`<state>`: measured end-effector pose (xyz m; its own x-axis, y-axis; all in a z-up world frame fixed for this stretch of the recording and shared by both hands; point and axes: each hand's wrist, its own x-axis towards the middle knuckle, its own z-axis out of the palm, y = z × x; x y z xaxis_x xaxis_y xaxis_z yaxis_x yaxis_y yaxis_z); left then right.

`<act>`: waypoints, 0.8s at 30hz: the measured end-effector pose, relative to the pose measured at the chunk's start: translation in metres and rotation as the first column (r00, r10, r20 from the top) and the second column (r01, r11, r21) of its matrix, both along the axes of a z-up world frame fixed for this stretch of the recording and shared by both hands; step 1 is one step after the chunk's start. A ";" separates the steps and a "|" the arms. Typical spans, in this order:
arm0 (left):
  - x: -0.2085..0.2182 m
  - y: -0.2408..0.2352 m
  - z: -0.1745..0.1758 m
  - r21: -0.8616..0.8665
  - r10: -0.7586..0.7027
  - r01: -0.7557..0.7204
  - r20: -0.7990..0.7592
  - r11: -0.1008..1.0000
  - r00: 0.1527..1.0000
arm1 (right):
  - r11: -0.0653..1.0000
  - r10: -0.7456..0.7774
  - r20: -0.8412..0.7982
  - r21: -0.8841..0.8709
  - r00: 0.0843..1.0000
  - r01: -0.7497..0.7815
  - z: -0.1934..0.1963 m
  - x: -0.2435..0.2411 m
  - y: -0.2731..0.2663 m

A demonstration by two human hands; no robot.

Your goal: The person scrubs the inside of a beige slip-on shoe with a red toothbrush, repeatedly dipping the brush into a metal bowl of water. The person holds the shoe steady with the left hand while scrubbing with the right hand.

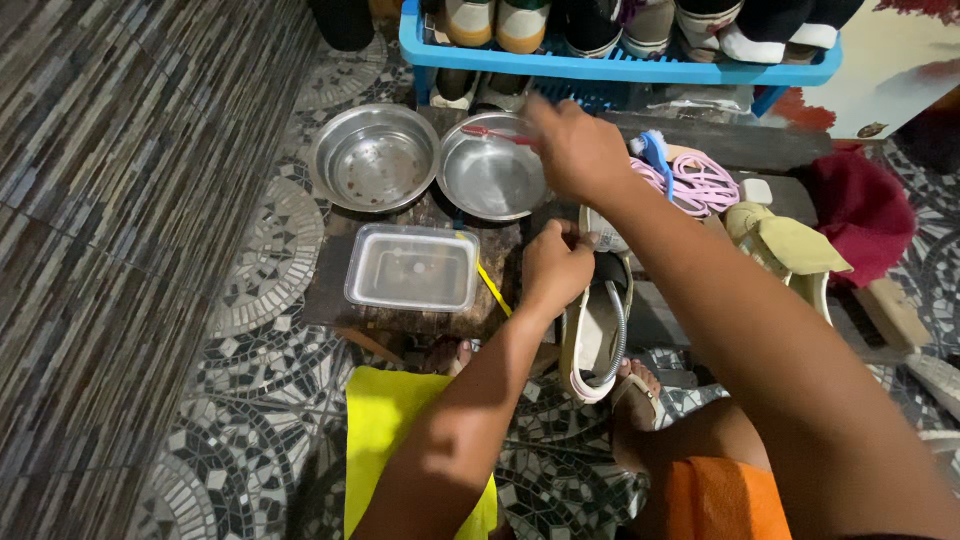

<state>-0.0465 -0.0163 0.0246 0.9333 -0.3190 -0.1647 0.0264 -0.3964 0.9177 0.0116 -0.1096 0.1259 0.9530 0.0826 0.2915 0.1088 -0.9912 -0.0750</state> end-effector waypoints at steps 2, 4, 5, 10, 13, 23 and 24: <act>-0.002 0.004 0.006 -0.021 -0.005 0.005 -0.013 1.000 1.000 | 0.999 0.039 0.054 -0.001 0.998 -0.039 0.001 -0.007 -0.002; -0.003 0.007 0.007 -0.043 -0.009 0.007 -0.029 0.999 1.000 | 0.997 0.081 0.105 -0.005 0.991 -0.081 0.000 -0.013 0.000; -0.002 0.006 0.006 -0.051 -0.008 0.007 -0.035 0.999 0.999 | 0.993 0.063 0.095 0.099 0.993 -0.072 0.001 -0.014 0.001; -0.001 0.006 0.004 -0.074 -0.014 0.013 -0.008 0.997 1.000 | 0.997 0.051 0.039 0.056 0.998 -0.053 -0.004 -0.011 -0.002; 0.001 0.004 0.002 -0.065 -0.017 0.016 -0.019 0.998 1.000 | 0.990 -0.013 0.021 0.142 1.000 0.010 -0.014 -0.005 -0.007; 0.007 0.005 -0.006 -0.104 -0.059 0.054 -0.049 0.993 0.997 | 0.986 -0.028 0.262 0.168 0.965 -0.017 -0.021 -0.016 -0.003; 0.008 0.003 -0.010 -0.109 -0.062 0.057 -0.049 0.992 0.997 | 0.999 0.000 0.325 0.038 0.946 -0.013 -0.025 -0.016 -0.004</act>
